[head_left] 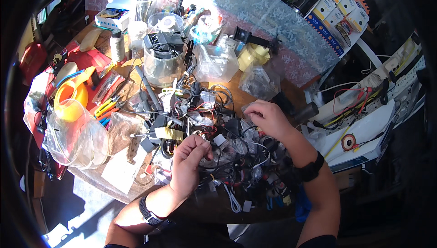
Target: The person sorts through a large pile of tangled wires and electronic accessories on a cluttered workbench. They untangle cables, separate them into smaller bundles, and place some into a clear plastic container. The person also briefly walks to a glass display counter to place an item inside before returning to the workbench.
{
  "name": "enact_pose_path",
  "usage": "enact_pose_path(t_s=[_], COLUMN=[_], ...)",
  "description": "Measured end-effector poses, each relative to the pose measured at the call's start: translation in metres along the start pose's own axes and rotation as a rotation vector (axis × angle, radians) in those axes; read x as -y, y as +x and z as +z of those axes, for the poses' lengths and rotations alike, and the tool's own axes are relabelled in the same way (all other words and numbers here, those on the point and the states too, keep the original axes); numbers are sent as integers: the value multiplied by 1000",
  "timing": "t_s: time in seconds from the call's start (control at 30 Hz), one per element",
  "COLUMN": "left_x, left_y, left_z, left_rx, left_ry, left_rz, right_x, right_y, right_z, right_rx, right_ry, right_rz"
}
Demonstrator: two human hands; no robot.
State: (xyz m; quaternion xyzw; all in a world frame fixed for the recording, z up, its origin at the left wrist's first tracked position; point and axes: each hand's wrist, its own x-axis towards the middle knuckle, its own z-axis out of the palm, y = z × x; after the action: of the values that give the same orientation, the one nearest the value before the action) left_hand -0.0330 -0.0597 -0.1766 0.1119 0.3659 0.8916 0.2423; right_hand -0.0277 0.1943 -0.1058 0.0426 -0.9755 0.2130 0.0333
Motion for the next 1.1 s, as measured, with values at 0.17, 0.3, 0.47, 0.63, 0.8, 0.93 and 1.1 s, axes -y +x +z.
enact_pose_path(t_s=[0.17, 0.3, 0.47, 0.63, 0.8, 0.93, 1.1], left_x=[-2, -1, 1, 2, 5, 8, 6], left_y=[1, 1, 2, 4, 4, 5, 5], left_z=[1, 0, -4, -4, -5, -5, -2], left_rx=[-15, -12, 26, 29, 28, 53, 126], left_ry=[-16, -26, -42, -20, -24, 8, -4], left_rz=[-26, -47, -56, -37, -39, -26, -105], right_x=[-39, -39, -40, -46, -18, 17, 37], right_y=[56, 72, 70, 56, 20, -16, -47], right_z=[39, 56, 51, 20, -61, -130, -135], right_rx=[289, 470, 419, 164, -10, -421, -560], right_ry=[-349, -396, -428, 23, 361, 409, 544], right_rz=[232, 424, 311, 278, 261, 204, 151])
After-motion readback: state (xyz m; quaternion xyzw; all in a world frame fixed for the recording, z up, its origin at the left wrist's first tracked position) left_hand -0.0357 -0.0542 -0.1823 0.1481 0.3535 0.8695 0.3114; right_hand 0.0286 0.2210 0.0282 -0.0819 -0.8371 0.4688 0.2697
